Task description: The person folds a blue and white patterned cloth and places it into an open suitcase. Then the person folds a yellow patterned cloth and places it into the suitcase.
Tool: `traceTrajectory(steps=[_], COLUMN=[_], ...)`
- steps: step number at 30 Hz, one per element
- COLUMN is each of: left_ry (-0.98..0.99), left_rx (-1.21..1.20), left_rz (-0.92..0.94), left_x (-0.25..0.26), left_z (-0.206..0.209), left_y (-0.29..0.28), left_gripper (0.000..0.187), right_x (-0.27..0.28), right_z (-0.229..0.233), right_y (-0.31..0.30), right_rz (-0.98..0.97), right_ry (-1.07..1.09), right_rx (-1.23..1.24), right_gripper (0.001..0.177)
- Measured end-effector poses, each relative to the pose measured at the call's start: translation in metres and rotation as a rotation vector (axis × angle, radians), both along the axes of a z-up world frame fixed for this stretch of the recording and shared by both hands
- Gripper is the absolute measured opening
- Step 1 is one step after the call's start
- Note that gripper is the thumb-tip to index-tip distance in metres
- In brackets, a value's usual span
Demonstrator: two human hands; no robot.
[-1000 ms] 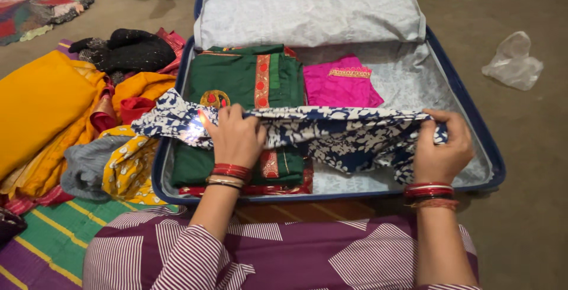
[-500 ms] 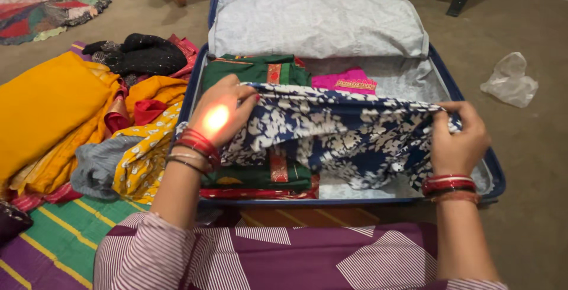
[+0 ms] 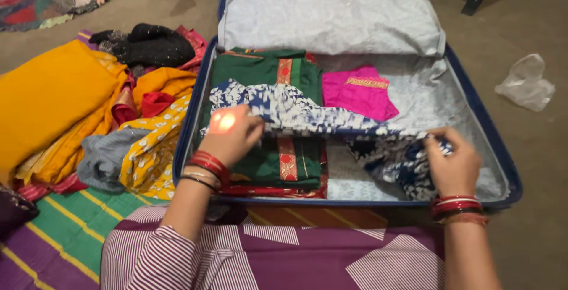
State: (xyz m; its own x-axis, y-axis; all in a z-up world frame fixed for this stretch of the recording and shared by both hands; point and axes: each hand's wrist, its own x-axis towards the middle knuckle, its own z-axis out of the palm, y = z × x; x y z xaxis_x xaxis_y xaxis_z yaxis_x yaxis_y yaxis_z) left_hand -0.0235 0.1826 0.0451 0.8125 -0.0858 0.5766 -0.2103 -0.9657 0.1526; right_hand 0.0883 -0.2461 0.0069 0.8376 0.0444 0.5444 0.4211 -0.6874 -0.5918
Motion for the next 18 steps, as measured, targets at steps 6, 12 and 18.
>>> traceTrajectory(steps=[6, 12, 18], left_ry=[0.435, 0.447, 0.289], left_rx=[-0.157, -0.476, -0.357], left_rz=[0.043, 0.001, 0.071], left_x=[-0.021, -0.021, -0.016], left_z=[-0.030, -0.028, -0.022], left_y=[-0.008, -0.008, -0.007], left_gripper=[0.020, 0.022, 0.017], right_x=[0.002, 0.000, -0.006], right_z=[-0.028, -0.030, -0.026], right_y=[0.000, -0.002, -0.004], right_rz=[-0.094, -0.124, -0.161], right_ry=[0.373, 0.331, 0.226], right_rx=[-0.093, -0.096, -0.044], right_gripper=[0.019, 0.020, 0.020])
